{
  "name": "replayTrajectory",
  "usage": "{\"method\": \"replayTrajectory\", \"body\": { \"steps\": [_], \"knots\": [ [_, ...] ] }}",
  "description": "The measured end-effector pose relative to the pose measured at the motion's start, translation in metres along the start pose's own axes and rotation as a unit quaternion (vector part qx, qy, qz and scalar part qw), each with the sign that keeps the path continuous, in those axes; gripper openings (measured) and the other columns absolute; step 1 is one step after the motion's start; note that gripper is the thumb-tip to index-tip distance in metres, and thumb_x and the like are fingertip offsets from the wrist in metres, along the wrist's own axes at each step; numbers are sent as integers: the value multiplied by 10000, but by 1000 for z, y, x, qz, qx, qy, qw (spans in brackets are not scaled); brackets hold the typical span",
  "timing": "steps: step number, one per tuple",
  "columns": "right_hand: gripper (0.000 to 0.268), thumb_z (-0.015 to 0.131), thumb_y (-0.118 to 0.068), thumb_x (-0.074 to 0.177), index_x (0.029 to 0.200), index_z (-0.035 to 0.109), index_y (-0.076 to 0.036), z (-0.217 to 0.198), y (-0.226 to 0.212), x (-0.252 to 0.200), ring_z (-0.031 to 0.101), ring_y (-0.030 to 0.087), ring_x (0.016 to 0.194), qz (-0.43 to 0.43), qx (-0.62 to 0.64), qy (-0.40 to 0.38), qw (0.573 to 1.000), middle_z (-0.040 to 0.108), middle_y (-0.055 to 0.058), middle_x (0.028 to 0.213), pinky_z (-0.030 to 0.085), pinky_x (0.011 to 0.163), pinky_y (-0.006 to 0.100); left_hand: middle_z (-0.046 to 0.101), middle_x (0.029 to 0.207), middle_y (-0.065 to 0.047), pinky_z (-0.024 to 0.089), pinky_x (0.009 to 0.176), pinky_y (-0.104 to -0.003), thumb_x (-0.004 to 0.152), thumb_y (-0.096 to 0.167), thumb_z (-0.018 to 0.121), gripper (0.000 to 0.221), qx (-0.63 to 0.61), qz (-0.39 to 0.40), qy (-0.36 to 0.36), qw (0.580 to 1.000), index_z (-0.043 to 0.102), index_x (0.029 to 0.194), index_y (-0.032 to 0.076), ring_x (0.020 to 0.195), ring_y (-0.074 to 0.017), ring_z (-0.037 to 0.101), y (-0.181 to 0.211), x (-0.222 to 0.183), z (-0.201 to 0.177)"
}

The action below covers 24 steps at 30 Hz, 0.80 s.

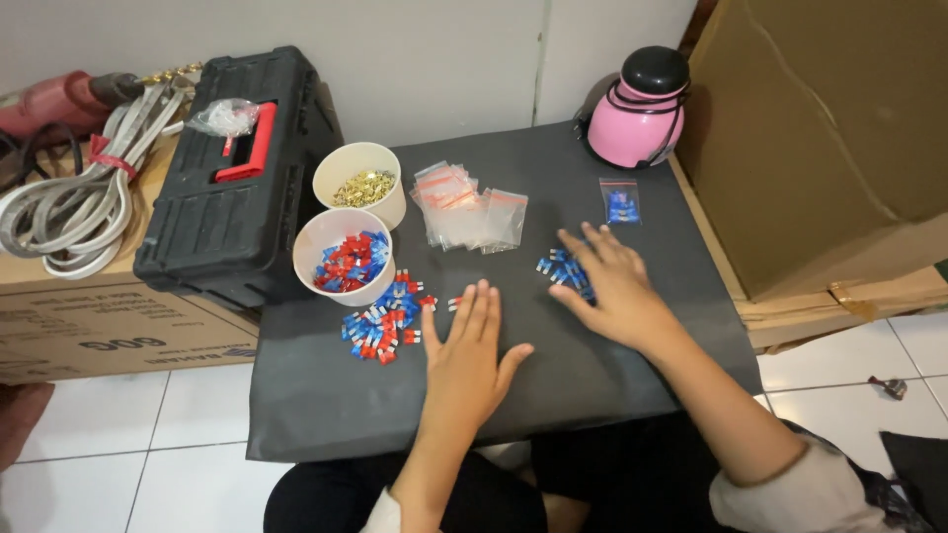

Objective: Sorting small automotive fuses by color and placing them into small plastic resealable bags.

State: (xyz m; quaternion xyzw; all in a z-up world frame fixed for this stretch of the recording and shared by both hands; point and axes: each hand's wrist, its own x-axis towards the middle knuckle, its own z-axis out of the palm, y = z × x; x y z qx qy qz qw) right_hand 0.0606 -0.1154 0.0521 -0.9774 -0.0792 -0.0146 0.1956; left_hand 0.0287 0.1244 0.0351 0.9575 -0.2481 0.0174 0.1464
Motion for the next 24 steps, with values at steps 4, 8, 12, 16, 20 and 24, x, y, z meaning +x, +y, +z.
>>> {"method": "replayTrajectory", "body": {
  "steps": [4, 8, 12, 16, 20, 24],
  "knots": [
    [744, 544, -515, 991, 1612, 340, -159, 4, -16, 7, 221, 530, 1503, -11, -11, -27, 1000, 301, 257, 1638, 170, 1175, 670, 340, 1634, -133, 21, 1167, -697, 1018, 649, 366, 811, 30, -21, 21, 999, 323, 1566, 53, 1523, -241, 273, -18, -12, -4],
    [562, 496, -399, 1034, 1560, 451, -204, 8, -13, 6, 322, 421, 1499, -27, 5, -13, 1000, 387, 180, 1617, 234, 1211, 572, 321, 1641, -137, -25, 1165, -711, 1021, 623, 403, 803, 31, -52, 14, 998, 305, 1571, 47, 1534, -243, 250, -36, -16, -8],
    [472, 493, -281, 1038, 1495, 553, -176, 5, -14, 1, 407, 424, 1450, -36, 27, 31, 998, 454, 236, 1553, 307, 1189, 545, 284, 1663, -120, -11, 1151, -726, 1038, 587, 388, 762, 38, -54, 22, 998, 290, 1582, 62, 1553, -236, 202, -38, -15, -18],
    [478, 537, -250, 1023, 1492, 556, -158, 7, -8, 8, 451, 459, 1403, -69, 29, 78, 994, 484, 268, 1511, 393, 1129, 561, 317, 1648, -134, 11, 1136, -744, 1033, 574, 422, 750, 17, -24, 42, 999, 319, 1572, 63, 1547, -261, 223, -29, -2, -31],
    [398, 588, -225, 1009, 1394, 641, -135, -9, -14, 29, 529, 436, 1348, -90, 23, 115, 989, 574, 238, 1426, 455, 1085, 524, 428, 1578, -155, 151, 1108, -713, 994, 473, 562, 711, 24, 59, 120, 991, 391, 1539, 50, 1502, -279, 327, -16, 20, -36],
    [316, 637, -218, 998, 1273, 714, -83, -20, -22, 69, 667, 371, 1193, -107, 30, 102, 988, 695, 172, 1254, 538, 994, 445, 565, 1458, -108, 293, 1063, -588, 972, 414, 602, 633, 18, 149, 199, 968, 483, 1499, 83, 1381, -239, 493, -5, 52, -30]
  ]
}}
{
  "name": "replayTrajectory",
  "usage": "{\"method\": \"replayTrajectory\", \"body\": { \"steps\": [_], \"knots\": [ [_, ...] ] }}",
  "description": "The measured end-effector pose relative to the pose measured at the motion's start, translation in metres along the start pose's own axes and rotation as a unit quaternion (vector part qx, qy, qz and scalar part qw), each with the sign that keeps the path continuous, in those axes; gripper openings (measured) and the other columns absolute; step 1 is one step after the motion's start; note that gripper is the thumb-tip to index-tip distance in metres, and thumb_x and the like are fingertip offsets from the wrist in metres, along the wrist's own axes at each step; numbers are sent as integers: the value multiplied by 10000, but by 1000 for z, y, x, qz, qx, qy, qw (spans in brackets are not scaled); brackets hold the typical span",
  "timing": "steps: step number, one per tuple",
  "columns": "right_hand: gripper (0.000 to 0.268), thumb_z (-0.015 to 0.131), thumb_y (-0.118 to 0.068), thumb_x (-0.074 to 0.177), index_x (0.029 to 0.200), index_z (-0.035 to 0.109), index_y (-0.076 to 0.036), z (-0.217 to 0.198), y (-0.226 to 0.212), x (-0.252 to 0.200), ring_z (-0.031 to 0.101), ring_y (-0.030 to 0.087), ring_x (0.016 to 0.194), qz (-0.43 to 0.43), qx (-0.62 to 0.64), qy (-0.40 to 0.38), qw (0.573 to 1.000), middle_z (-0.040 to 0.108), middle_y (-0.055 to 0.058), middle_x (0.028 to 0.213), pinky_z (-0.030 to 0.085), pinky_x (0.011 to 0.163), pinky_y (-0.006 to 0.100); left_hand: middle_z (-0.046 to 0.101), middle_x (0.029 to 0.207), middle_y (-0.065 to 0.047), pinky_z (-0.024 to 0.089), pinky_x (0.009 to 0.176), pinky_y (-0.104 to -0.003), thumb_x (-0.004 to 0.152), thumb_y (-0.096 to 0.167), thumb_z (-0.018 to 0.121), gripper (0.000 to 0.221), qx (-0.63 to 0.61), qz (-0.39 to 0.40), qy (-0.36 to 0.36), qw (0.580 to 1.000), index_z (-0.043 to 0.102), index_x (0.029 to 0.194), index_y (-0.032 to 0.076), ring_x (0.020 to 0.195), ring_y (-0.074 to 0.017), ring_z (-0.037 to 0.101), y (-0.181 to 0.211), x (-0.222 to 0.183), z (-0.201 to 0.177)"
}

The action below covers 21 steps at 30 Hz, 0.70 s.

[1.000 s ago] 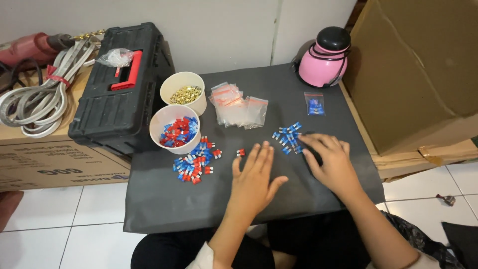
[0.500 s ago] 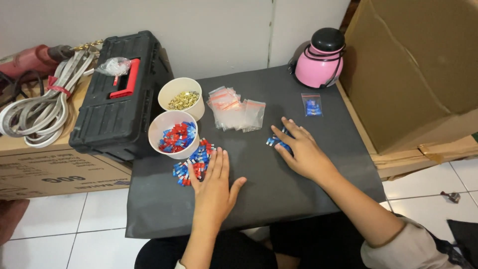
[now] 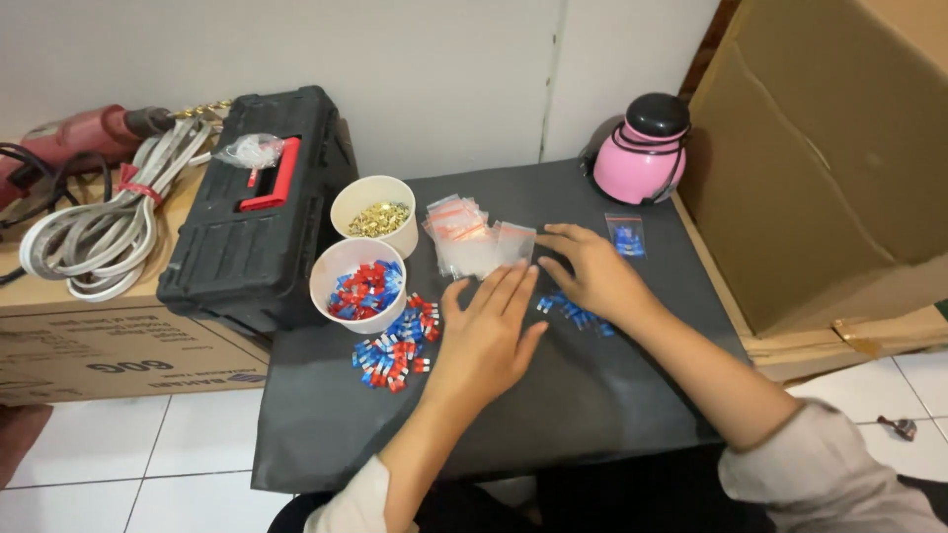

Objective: Sorting small automotive fuses by color and placing them into small plastic resealable bags.

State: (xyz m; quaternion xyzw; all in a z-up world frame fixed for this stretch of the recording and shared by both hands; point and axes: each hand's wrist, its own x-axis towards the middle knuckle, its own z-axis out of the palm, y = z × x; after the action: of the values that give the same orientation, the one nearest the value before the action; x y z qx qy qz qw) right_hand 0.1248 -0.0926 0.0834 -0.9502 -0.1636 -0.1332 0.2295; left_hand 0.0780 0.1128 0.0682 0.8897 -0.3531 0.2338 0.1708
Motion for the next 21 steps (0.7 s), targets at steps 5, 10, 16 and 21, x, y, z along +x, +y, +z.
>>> {"method": "replayTrajectory", "body": {
  "steps": [5, 10, 16, 21],
  "knots": [
    [344, 741, -203, 879, 1191, 727, -58, 49, 49, 48, 724, 374, 984, 2, 38, -6, 999, 730, 182, 985, 612, 824, 425, 643, 1222, -38, 459, 975, -444, 957, 370, 639, 480, -240, -86, 88, 963, 583, 1391, 172, 1194, -240, 624, -38, 52, 48],
    [323, 879, -163, 727, 1010, 774, -48, 39, 46, 75, 734, 286, 775, -8, 5, -49, 999, 727, 142, 865, 626, 678, 362, 669, 1195, -26, 558, 774, -323, 950, 189, 615, 373, -323, -161, 134, 923, 622, 1324, 182, 1025, -204, 700, -70, 70, 66],
    [303, 898, -167, 704, 974, 771, -115, 41, 50, 78, 733, 192, 742, 52, 55, -68, 995, 748, 72, 883, 620, 672, 316, 642, 1203, -66, 544, 741, -314, 940, 126, 619, 373, -339, -196, 146, 909, 596, 1312, 134, 992, -218, 693, -73, 58, 64],
    [287, 948, -150, 642, 833, 737, -112, 41, 57, 75, 687, 213, 721, 84, 148, -45, 984, 657, 41, 739, 592, 699, 348, 633, 1192, -92, 547, 722, -299, 960, 116, 610, 353, -371, -188, 143, 898, 585, 1312, 122, 951, -225, 675, -69, 50, 55]
  ]
}}
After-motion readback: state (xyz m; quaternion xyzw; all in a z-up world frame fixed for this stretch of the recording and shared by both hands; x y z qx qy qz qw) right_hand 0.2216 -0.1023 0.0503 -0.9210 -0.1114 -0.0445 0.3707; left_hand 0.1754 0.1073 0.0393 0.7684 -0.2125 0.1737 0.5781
